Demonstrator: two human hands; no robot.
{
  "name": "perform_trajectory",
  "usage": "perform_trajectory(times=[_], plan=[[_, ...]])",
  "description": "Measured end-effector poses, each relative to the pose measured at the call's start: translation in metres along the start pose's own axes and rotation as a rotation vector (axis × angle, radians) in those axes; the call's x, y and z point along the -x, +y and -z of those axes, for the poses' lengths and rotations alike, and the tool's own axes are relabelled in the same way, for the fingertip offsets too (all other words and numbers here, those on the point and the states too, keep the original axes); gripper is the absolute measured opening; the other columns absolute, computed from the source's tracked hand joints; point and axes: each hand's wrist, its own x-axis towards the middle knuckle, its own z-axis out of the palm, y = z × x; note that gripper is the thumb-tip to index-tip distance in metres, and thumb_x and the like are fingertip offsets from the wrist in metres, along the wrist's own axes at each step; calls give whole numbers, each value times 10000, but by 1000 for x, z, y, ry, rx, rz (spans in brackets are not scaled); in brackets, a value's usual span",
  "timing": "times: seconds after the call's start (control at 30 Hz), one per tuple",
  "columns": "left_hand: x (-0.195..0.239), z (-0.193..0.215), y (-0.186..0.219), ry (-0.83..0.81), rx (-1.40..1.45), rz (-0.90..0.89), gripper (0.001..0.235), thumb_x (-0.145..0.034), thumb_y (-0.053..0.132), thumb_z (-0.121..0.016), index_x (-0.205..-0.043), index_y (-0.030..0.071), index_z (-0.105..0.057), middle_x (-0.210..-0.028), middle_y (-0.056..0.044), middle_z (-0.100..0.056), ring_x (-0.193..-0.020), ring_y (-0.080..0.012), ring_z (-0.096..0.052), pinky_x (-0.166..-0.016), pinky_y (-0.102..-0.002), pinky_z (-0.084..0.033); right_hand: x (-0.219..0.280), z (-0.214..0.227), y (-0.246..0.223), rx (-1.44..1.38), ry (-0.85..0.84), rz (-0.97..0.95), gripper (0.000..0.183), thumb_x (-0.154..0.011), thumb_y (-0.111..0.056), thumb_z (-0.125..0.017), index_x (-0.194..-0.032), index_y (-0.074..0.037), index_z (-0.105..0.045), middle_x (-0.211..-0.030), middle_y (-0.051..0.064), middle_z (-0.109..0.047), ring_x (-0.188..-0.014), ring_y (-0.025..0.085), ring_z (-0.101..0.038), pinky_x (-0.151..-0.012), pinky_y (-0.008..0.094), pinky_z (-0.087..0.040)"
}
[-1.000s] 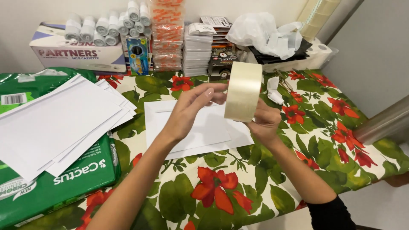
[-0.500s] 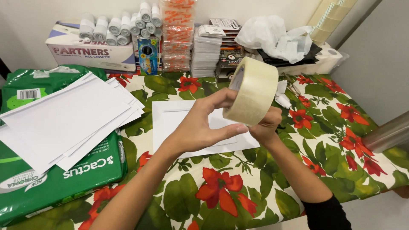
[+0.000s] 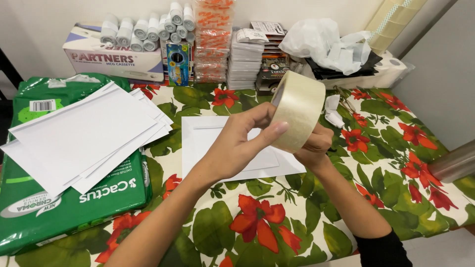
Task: Folding sheets of white paper and securing the folds with clear tape using a dispenser and scissors.
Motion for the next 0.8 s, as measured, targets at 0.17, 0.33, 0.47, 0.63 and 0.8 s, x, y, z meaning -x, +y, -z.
perform_trajectory(times=[0.17, 0.33, 0.47, 0.63, 0.8], plan=[[2, -1, 14, 24, -51, -25, 232, -921, 304, -506, -982, 96, -588, -822, -54, -670, -811, -163, -638, -844, -381, -486, -12, -5, -9, -12, 2, -1, 132, -623, 96, -795, -679, 15, -706, -740, 157, -631, -665, 266, -628, -650, 370, -496], [5, -5, 21, 350, -231, -56, 554, -868, 296, -587, -1322, 157, -301, -1263, -100, -538, -929, -172, -629, -834, -292, -507, -58, -23, -47, 78, -109, -100, 40, -752, 74, -658, -773, 46, -640, -745, 153, -620, -746, 368, -592, -634, 390, -532], [3, 2, 9, 318, -368, -238, 324, -934, 257, -590, -1244, 202, -512, -1330, -59, -441, -1047, -185, -606, -963, -312, -494, -57, -27, -52, 50, -99, -213, 95, -744, 7, -721, -805, 36, -653, -868, 179, -651, -857, 354, -621, -686, 369, -544], [2, 0, 4, 366, -297, -323, 201, -899, 131, -669, -1093, 178, -639, -1246, -52, -499, -1005, -176, -589, -974, -276, -521, -62, -31, -60, 31, -80, -287, 109, -729, 35, -741, -797, 31, -655, -894, 166, -662, -913, 361, -637, -698, 359, -548], [0, -5, 9, 540, -243, -297, 82, -836, 79, -701, -908, 102, -671, -1016, -54, -584, -985, -153, -587, -825, -247, -559, -68, -35, -63, 63, -86, -293, 167, -735, 19, -767, -865, -2, -664, -918, 151, -665, -901, 324, -649, -831, 379, -543]])
